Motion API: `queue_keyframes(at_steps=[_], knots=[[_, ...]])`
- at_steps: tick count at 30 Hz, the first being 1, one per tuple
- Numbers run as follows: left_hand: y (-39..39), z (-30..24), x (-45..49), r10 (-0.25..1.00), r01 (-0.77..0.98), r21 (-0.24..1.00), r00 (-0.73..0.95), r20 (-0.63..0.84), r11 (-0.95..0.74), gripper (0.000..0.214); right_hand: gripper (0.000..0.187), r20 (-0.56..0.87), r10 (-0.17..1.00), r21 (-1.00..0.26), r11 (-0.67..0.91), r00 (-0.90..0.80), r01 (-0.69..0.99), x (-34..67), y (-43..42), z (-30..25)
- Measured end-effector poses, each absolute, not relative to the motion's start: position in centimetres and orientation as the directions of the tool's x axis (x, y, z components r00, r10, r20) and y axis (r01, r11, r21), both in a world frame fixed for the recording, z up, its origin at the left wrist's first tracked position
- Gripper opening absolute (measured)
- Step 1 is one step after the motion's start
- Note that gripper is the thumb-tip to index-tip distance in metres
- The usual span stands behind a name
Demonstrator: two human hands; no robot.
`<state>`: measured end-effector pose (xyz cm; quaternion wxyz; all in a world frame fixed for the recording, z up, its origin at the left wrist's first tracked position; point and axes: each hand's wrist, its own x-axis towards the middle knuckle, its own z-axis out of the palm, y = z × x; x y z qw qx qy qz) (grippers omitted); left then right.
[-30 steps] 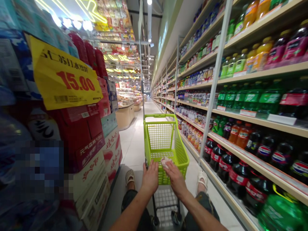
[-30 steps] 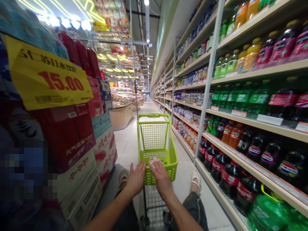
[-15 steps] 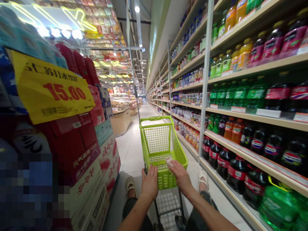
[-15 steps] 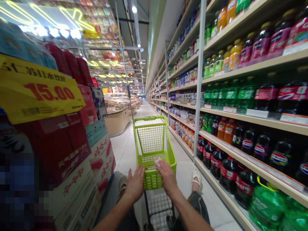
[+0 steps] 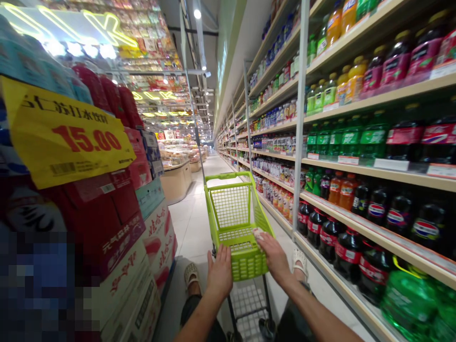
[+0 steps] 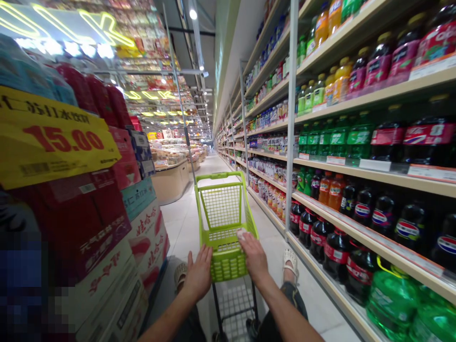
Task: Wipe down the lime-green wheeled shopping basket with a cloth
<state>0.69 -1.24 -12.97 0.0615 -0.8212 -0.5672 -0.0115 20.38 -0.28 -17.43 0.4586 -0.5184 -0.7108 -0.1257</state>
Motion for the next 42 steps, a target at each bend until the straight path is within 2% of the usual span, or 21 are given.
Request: queue_keyframes(at_steps=[3,8,11,15,22,29,35,37,42], knots=[[-1.3,-13.5,0.9,0.929,0.935,-0.097,0.352,0.112,-0.342,0.068,0.048,0.793,0.609,-0.304,0.401,-0.003,0.864,21.4,-0.7,-17.9],[-1.0,-13.5,0.7,0.915,0.922,-0.078,0.387,0.112,-0.38,0.067,0.052,0.794,0.575,-0.186,0.539,-0.197,0.821,17.2,-1.7,-18.4],[-0.3,-12.4,0.1,0.899,0.907,-0.049,0.422,0.116,-0.419,0.061,0.056,0.777,0.608,-0.186,0.466,-0.16,0.865,16.6,-1.2,-18.3],[0.6,-11.0,0.1,0.889,0.898,-0.058,0.44,0.13,-0.436,0.047,0.047,0.763,0.638,-0.183,0.365,-0.102,0.913,17.7,0.1,-19.2],[-0.1,-10.5,2.3,0.9,0.906,-0.023,0.423,0.109,-0.423,0.041,0.048,0.769,0.621,-0.139,0.389,-0.148,0.911,20.4,1.4,-20.4],[-2.3,-10.2,7.1,0.865,0.867,0.018,0.496,0.078,-0.498,0.042,0.049,0.694,0.707,-0.257,0.422,-0.138,0.869,27.2,1.9,-19.9],[-1.2,-10.4,9.4,0.699,0.699,0.043,0.709,0.093,-0.714,0.059,0.047,0.632,0.774,-0.418,0.326,0.014,0.848,32.1,2.6,-18.3],[0.3,-10.2,8.9,0.715,0.717,0.017,0.694,0.085,-0.697,0.066,0.049,0.618,0.785,-0.449,0.303,0.047,0.84,32.4,2.1,-17.8],[3.8,-9.3,6.2,0.871,0.864,-0.134,0.491,0.016,-0.485,0.08,0.059,0.666,0.745,-0.482,0.382,0.047,0.789,27.5,-0.4,-17.1]])
